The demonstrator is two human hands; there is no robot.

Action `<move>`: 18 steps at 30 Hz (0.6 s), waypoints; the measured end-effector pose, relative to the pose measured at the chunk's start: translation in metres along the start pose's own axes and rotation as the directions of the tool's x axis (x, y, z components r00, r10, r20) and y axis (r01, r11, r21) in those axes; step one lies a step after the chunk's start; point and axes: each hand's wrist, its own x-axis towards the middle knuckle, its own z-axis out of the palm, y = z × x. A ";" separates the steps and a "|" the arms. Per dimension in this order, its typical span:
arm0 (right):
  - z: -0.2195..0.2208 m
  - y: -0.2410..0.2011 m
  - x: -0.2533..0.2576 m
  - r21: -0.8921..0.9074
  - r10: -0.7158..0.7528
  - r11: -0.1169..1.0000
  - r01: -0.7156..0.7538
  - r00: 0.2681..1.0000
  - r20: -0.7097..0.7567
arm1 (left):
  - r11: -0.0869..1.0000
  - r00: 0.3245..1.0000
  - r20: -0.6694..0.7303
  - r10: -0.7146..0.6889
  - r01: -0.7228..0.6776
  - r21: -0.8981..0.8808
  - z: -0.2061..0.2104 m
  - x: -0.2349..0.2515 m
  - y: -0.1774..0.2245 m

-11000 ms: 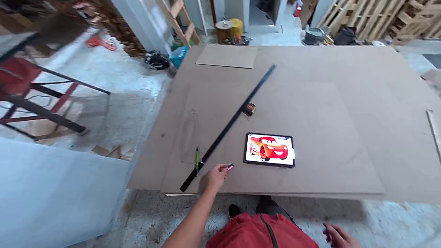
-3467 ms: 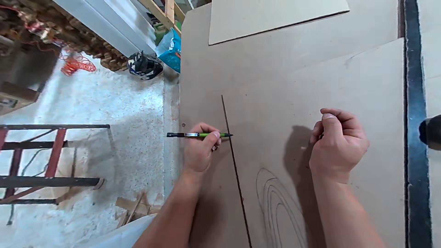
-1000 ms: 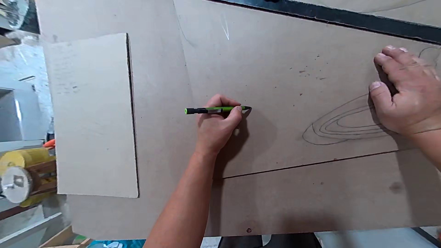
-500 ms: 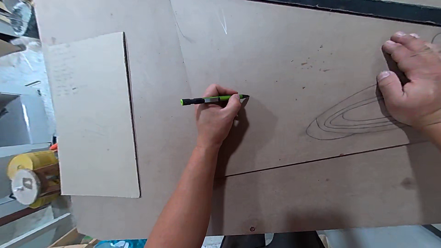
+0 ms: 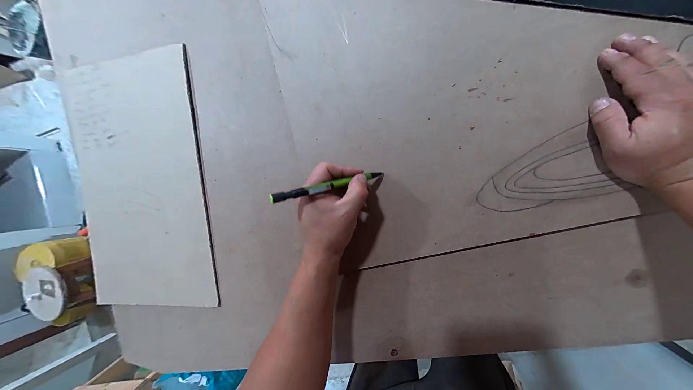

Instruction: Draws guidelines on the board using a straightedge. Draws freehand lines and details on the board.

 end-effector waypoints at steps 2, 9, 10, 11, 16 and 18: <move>0.000 0.001 0.000 -0.002 0.002 1.000 -0.002 1.000 0.003 | 1.000 1.000 -0.003 0.015 -0.015 0.004 0.003 0.014 0.000; -0.001 0.001 0.001 -0.014 0.001 1.000 -0.001 1.000 0.021 | 0.998 1.000 0.017 -0.009 0.007 0.063 -0.004 -0.031 0.003; -0.001 0.002 0.001 -0.015 0.002 1.000 -0.002 1.000 0.024 | 0.998 0.999 0.024 -0.032 0.031 0.062 -0.005 -0.043 0.004; -0.001 0.001 0.001 -0.012 0.003 1.000 -0.003 1.000 0.024 | 0.997 0.998 0.029 -0.048 0.046 0.058 -0.005 -0.055 0.005; 0.000 0.002 0.001 0.001 0.010 1.000 -0.010 1.000 0.028 | 0.999 0.997 0.059 -0.053 0.053 0.014 -0.005 -0.082 0.004; 0.000 0.002 0.001 -0.004 0.009 1.000 -0.008 1.000 0.024 | 0.998 0.998 0.029 -0.059 0.059 -0.010 -0.005 -0.076 0.005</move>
